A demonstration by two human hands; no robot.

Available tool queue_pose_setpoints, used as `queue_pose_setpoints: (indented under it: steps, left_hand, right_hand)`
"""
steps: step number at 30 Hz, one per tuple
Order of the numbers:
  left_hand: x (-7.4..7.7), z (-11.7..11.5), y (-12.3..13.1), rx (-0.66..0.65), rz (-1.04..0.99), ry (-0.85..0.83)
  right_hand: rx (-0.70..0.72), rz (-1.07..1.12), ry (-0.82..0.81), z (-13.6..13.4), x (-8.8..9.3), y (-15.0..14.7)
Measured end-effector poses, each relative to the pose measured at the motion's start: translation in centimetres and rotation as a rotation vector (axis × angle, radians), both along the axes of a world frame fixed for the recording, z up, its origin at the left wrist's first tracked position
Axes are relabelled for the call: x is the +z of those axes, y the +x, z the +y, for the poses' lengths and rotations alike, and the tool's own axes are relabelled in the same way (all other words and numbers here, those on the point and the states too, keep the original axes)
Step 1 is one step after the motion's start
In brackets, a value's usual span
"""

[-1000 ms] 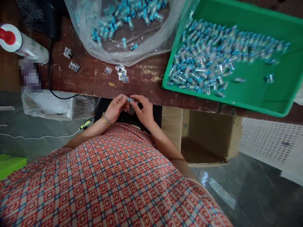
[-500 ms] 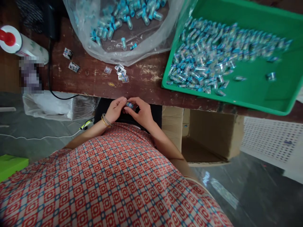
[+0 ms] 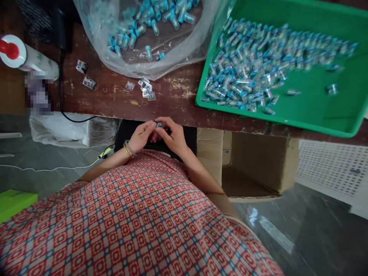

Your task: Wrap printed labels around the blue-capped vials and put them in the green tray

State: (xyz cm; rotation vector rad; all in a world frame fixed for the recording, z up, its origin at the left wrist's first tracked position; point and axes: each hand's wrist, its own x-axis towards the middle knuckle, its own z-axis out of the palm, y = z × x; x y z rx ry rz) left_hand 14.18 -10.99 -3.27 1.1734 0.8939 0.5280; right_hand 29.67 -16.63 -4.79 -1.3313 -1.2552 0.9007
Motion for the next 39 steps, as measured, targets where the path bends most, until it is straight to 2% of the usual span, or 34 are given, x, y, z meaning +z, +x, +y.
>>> queue_pose_setpoints:
  steps: [5,9,13,17,19,22,27,31,35,37,39]
  left_hand:
    - [-0.2,-0.8,0.4,-0.011,0.008,-0.04]
    - [-0.1,-1.1,0.5,0.015,0.006,-0.115]
    - [-0.2,-1.0,0.3,0.027,0.017,-0.117]
    - [-0.9,-1.1,0.4,0.047,-0.042,-0.169]
    - [-1.2,-1.4,0.6,0.069,-0.049,-0.221]
    - [-1.5,-1.8,0.7,0.102,-0.058,-0.291]
    - [-1.2,-2.3,1.0,0.101,-0.149,-0.445]
    - [0.4,-2.1,1.2,0.088,-0.212,-0.668]
    - [1.8,-1.5,0.9,0.042,-0.292,-0.893]
    - [1.9,-1.2,0.7,0.066,-0.315,-0.908]
    - [1.5,-1.1,0.5,0.083,-0.322,-0.854]
  right_hand:
    - [-0.002,-0.049,0.013,0.1,-0.3,-0.5]
    - [-0.029,0.032,-0.03,0.3,-0.7,-0.5]
    - [0.004,0.124,-0.007,0.7,-0.8,-0.5]
    - [0.042,0.514,-0.207,0.4,-0.9,-2.1]
    - [-0.017,0.709,-0.301,0.0,-0.9,-3.3]
    - [-0.134,0.822,-0.33,-0.4,-0.7,-4.6]
    - [-0.183,0.788,-0.315,-0.6,-0.3,-5.0]
    - [-0.188,0.686,-0.228,-0.4,-0.5,-3.8]
    - [0.046,0.485,-0.12,-0.1,-0.7,-1.7]
    - [0.124,0.452,-0.14,-0.2,-0.6,-1.1]
    - [0.12,0.448,-0.145,-0.3,-0.5,-1.1]
